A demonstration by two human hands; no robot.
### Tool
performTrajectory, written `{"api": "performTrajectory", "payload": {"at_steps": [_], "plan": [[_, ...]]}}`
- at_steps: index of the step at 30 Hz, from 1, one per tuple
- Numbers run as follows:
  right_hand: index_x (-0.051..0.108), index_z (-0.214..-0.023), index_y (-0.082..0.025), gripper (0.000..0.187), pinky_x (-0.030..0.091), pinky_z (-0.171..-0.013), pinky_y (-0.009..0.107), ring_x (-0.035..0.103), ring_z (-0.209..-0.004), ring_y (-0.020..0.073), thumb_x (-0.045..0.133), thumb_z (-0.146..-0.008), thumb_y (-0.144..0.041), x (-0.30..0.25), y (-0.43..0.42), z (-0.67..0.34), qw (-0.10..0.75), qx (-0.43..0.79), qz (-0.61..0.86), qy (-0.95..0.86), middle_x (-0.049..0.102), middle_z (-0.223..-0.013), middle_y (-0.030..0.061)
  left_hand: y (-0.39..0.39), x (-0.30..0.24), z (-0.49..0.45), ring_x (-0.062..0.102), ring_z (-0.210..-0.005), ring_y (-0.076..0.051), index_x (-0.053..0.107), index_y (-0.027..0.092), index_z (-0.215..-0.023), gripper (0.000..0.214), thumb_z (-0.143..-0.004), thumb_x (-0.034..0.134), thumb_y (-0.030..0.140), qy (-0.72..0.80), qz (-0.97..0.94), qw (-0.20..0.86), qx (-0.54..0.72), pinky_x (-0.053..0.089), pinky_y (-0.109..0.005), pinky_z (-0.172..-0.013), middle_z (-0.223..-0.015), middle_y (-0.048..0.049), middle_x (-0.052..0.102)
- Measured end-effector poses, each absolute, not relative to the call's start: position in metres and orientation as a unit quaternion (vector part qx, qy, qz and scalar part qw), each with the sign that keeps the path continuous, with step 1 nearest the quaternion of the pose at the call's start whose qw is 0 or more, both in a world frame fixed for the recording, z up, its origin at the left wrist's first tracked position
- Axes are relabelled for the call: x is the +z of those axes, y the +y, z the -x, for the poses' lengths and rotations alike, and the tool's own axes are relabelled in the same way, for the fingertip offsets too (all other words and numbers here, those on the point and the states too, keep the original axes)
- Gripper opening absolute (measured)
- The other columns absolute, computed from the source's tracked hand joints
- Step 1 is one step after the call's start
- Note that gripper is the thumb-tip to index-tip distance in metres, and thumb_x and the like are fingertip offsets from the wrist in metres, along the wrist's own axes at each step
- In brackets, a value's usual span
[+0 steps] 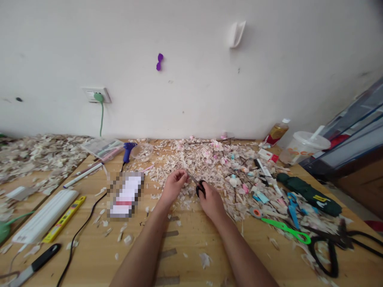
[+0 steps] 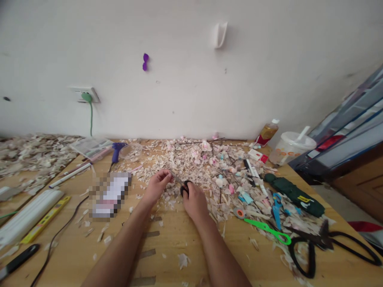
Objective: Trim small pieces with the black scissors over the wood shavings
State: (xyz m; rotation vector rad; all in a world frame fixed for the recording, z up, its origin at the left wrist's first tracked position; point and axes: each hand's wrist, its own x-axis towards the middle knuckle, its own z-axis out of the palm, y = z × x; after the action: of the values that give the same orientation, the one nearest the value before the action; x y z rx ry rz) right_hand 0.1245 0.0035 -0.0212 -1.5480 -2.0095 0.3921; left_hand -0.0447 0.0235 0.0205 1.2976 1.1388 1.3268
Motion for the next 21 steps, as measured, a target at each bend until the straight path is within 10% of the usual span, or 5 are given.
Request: {"api": "performTrajectory", "payload": {"at_steps": [13, 21], "plan": [[0.058, -0.107, -0.015, 0.025, 0.042, -0.081, 0.03, 0.059, -0.091, 0.0219, 0.047, -0.085, -0.019, -0.017, 0.003, -0.125, 0.274, 0.151, 0.575, -0.756, 0.065, -0.097, 0.0107, 0.022, 0.025, 0.052, 0.05, -0.062, -0.011, 0.062, 0.016, -0.075, 0.019, -0.078, 0.063, 0.035, 0.475, -0.554, 0.448, 0.517, 0.038, -0.022, -0.06, -0.066, 0.0009, 0.058], [0.058, -0.107, -0.014, 0.024, 0.042, -0.081, 0.03, 0.058, -0.091, 0.0229, 0.046, -0.086, -0.019, -0.019, 0.003, -0.124, 0.268, 0.147, 0.585, -0.751, 0.065, -0.098, 0.0111, 0.019, 0.007, 0.016, 0.057, -0.064, -0.007, 0.064, 0.015, -0.076, 0.026, -0.063, 0.08, 0.03, 0.331, -0.204, 0.63, 0.672, 0.047, -0.021, -0.07, -0.07, 0.0014, 0.061]]}}
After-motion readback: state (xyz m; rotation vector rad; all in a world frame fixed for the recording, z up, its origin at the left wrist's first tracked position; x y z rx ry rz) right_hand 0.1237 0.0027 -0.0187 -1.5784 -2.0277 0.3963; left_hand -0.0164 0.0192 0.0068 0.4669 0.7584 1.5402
